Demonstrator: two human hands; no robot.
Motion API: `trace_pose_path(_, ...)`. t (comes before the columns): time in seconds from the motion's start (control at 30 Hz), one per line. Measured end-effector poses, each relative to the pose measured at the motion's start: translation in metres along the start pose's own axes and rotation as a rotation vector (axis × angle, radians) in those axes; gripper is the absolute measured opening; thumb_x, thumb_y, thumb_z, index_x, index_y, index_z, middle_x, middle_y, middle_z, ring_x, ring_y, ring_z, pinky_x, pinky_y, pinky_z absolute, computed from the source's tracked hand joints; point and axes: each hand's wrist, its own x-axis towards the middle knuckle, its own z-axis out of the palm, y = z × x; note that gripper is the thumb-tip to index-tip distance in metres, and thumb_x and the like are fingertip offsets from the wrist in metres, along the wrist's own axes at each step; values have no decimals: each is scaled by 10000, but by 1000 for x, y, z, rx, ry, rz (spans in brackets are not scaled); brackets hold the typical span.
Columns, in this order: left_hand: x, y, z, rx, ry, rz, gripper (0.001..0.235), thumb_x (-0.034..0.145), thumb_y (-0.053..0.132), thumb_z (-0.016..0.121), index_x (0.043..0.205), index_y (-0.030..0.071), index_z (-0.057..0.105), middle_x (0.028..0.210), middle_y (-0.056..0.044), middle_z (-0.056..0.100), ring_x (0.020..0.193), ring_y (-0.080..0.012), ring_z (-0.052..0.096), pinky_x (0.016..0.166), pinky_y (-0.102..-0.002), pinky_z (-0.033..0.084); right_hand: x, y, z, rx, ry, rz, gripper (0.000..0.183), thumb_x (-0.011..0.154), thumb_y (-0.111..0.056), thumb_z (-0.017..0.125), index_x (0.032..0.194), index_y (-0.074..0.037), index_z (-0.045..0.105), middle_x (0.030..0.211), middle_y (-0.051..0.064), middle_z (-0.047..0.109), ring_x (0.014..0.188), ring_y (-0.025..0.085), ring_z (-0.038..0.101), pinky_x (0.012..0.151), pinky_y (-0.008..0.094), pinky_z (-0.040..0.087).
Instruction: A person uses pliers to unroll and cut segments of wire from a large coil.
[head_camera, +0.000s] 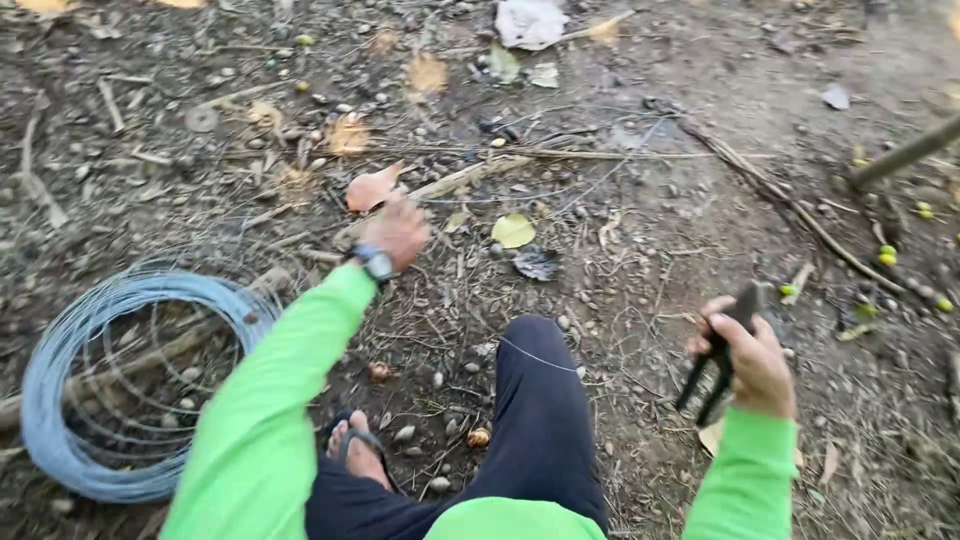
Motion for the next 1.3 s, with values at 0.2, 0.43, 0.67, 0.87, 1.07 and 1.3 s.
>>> trace_pose_path(0.2,98,68,24,-96,331,-408,213,953,90,533,1138,14,609,1602,-270,364,1506,-464,306,1256,-555,230,-65,10,-14,-27,137,1,43,986,-13,525,1019,-33,544,923,97,560,768,206,565,723,446,520)
trace_pose_path(0.43,92,108,93,-511,-67,-300,353,1011,50,481,1327,-104,520,1554,-308,327,1468,-503,332,1262,-464,244,-94,77,-62,77,118,-10,42,999,0,536,999,30,566,933,120,555,768,205,554,754,487,507)
trace_pose_path(0.67,42,182,176,-984,95,-1089,494,866,69,544,1347,-26,485,1387,-265,517,1351,-401,480,1174,-449,381,-113,97,-78,-10,-12,108,75,917,-5,559,981,25,582,889,172,605,717,268,619,758,535,551)
trace_pose_path(0.87,-25,227,228,-1086,144,-1731,589,819,236,731,1309,-41,556,1268,-266,631,1185,-389,611,1056,-428,473,-118,103,-80,92,-40,30,85,964,-21,599,1028,14,555,901,166,579,715,243,598,716,527,542)
trace_pose_path(1.07,-49,230,228,-1285,64,-1596,358,948,269,657,1184,-1,667,1184,-221,723,1030,-328,695,927,-438,537,-111,127,-94,109,-23,16,96,1005,-35,589,1075,17,549,874,150,558,691,217,572,689,503,535)
trace_pose_path(1.3,121,163,59,-2579,-173,-1005,577,1110,433,295,1293,-27,592,911,-80,661,731,-187,649,703,-374,630,-126,121,-128,-349,-100,220,176,936,-47,586,1087,28,639,806,195,689,701,229,659,712,415,550)
